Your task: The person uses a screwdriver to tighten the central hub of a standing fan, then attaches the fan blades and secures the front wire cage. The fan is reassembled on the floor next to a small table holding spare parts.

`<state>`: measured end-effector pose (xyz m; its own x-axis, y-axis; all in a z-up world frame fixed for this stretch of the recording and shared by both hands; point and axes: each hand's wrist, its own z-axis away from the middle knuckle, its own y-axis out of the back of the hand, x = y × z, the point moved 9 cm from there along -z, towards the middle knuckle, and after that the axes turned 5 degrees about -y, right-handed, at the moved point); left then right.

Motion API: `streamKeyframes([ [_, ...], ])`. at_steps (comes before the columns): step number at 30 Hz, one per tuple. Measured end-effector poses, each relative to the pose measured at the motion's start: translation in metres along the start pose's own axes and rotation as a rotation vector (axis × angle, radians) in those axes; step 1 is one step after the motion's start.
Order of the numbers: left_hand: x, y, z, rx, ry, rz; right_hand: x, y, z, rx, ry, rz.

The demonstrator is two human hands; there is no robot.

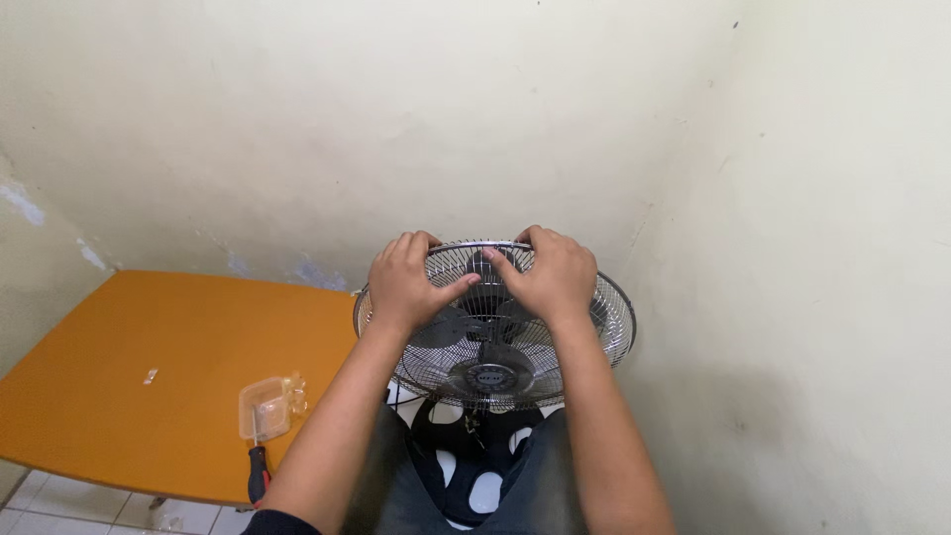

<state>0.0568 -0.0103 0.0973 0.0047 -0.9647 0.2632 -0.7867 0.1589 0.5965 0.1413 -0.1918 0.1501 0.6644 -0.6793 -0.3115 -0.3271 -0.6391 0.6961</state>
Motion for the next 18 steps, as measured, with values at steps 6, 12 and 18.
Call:
streamKeyframes([
  [6, 0.004, 0.001, -0.007, -0.048, -0.004, -0.057, 0.004, -0.001, 0.008, -0.015, 0.149, -0.046],
  [12, 0.005, -0.003, -0.010, -0.085, 0.005, -0.025, 0.009, 0.013, 0.028, 0.294, 0.105, 0.060],
  [18, -0.018, -0.012, -0.013, -0.191, 0.072, 0.053, 0.009, 0.008, 0.027, 0.276, -0.017, 0.180],
])
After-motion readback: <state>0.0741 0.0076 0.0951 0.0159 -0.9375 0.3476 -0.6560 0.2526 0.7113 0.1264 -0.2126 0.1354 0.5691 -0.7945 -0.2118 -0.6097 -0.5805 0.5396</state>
